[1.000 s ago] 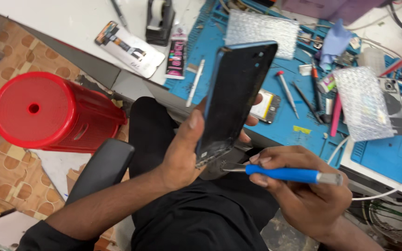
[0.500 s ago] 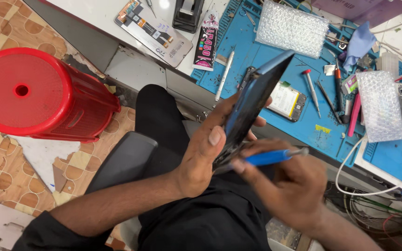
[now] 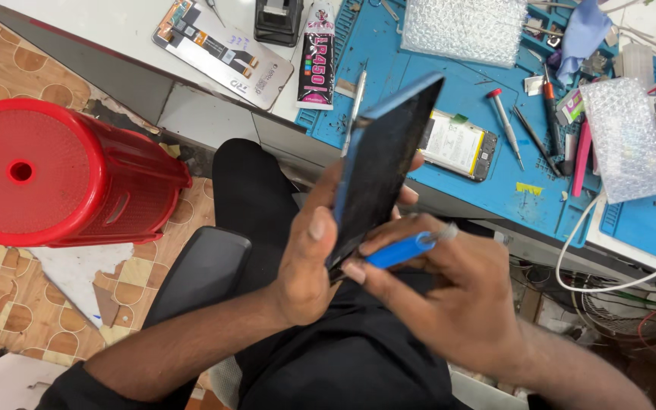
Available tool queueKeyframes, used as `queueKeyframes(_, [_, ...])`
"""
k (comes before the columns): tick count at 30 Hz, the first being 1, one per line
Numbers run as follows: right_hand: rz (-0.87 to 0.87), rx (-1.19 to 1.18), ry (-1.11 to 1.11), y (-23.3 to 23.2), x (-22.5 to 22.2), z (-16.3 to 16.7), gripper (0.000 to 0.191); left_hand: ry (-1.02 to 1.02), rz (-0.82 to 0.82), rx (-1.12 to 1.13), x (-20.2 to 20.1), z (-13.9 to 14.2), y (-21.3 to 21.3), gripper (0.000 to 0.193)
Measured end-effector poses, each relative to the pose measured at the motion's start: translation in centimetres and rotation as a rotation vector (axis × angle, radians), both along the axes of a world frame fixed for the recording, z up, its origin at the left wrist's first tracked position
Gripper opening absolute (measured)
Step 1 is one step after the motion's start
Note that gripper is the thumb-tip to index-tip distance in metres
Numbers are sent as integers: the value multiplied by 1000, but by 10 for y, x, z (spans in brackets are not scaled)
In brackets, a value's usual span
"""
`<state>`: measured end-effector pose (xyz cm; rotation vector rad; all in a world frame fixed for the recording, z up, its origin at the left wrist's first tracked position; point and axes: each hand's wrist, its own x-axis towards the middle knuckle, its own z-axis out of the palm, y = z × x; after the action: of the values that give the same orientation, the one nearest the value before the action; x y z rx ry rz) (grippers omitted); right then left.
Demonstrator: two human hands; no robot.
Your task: The person uses a screwdriver to remove screws from a disassembled smartphone, then uses a prying tool to separate the screen from the frame. They apply adhesive to the edges of a blue phone case and reassemble the device, finally testing the screen.
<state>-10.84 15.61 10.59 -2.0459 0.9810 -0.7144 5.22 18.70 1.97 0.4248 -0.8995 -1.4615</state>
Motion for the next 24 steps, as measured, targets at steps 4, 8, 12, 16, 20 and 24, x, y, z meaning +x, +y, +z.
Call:
queueKeyframes(4, [-58,-170,180,-5,-9,-2,21,79,-14,52,2,3,-2,79])
queueKeyframes(8, [94,-135,60,-1,-18,-8,20,161,-47,162,-3,4,-7,79])
queueKeyframes(12, [238,-275,-83,-2,-18,-16,26,516,-316,321,-2,1,-11,71])
queueKeyframes(16, [266,-361,-83,-6,-19,-16,27,656,-427,344,2,0,-11,69])
queueKeyframes(20, [239,-426,-59,-6,-24,-15,26,768,-514,366,-1,1,-10,68])
queueKeyframes(24, [410,-461,-100,-11,-24,-16,26,790,-560,449,3,-2,-10,67])
